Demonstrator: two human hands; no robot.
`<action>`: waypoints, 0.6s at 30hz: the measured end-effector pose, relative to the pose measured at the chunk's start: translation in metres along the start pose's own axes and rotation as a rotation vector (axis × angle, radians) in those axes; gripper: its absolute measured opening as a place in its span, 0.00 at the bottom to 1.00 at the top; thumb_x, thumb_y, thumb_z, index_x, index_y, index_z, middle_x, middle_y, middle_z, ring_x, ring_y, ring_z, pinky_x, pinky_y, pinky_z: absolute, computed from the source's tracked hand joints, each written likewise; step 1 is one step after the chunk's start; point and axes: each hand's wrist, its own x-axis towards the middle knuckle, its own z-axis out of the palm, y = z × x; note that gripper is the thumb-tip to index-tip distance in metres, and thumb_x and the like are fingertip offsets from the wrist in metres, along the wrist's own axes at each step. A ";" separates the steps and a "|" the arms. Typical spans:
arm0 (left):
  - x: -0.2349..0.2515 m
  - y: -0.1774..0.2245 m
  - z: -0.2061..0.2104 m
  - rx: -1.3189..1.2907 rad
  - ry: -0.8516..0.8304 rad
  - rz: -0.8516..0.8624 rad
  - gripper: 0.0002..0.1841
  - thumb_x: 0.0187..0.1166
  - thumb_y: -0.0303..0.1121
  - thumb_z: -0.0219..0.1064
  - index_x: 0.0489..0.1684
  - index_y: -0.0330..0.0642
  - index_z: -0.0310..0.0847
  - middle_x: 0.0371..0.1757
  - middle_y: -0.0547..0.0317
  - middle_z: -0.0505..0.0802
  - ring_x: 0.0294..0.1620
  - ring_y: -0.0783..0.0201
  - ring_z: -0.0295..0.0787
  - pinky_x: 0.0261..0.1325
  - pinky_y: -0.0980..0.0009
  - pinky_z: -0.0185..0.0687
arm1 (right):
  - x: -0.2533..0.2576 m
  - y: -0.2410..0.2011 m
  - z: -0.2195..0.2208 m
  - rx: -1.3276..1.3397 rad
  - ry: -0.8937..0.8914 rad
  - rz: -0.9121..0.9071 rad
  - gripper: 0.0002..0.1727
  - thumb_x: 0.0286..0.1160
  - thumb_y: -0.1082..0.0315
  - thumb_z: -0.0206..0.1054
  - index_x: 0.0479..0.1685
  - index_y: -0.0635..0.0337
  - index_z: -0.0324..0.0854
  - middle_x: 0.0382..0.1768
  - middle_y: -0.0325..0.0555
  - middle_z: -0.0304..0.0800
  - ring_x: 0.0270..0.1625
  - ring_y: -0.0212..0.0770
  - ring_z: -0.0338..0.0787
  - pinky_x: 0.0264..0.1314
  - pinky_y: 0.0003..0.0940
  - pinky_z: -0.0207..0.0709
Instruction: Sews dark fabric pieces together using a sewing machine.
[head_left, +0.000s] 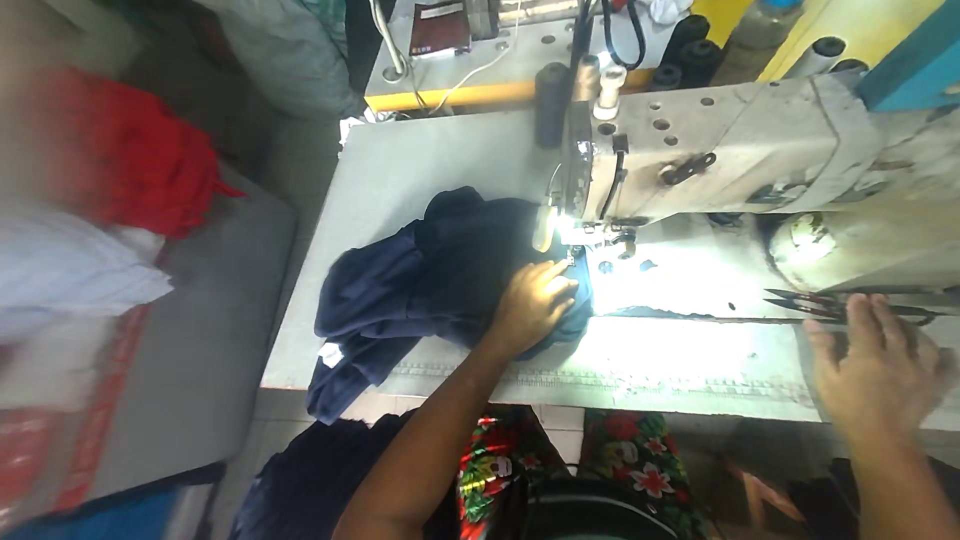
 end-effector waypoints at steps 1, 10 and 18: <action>0.000 0.000 0.000 0.000 -0.001 0.001 0.13 0.81 0.34 0.68 0.57 0.41 0.92 0.73 0.47 0.89 0.77 0.46 0.82 0.83 0.47 0.68 | 0.000 0.000 0.001 0.001 -0.001 0.004 0.38 0.90 0.42 0.47 0.87 0.63 0.67 0.85 0.64 0.69 0.85 0.75 0.66 0.83 0.80 0.43; 0.000 -0.001 0.000 0.004 -0.010 0.002 0.13 0.81 0.34 0.68 0.57 0.41 0.92 0.73 0.47 0.89 0.78 0.46 0.82 0.83 0.47 0.67 | 0.000 0.000 0.001 -0.008 0.002 0.006 0.38 0.90 0.42 0.47 0.87 0.63 0.67 0.85 0.64 0.69 0.85 0.74 0.68 0.83 0.80 0.42; 0.000 0.000 0.000 -0.007 0.002 -0.003 0.13 0.81 0.33 0.68 0.56 0.41 0.93 0.73 0.47 0.89 0.77 0.45 0.82 0.83 0.46 0.68 | 0.000 0.001 0.001 0.003 -0.002 0.008 0.39 0.90 0.41 0.47 0.87 0.63 0.66 0.85 0.65 0.68 0.85 0.75 0.67 0.82 0.81 0.43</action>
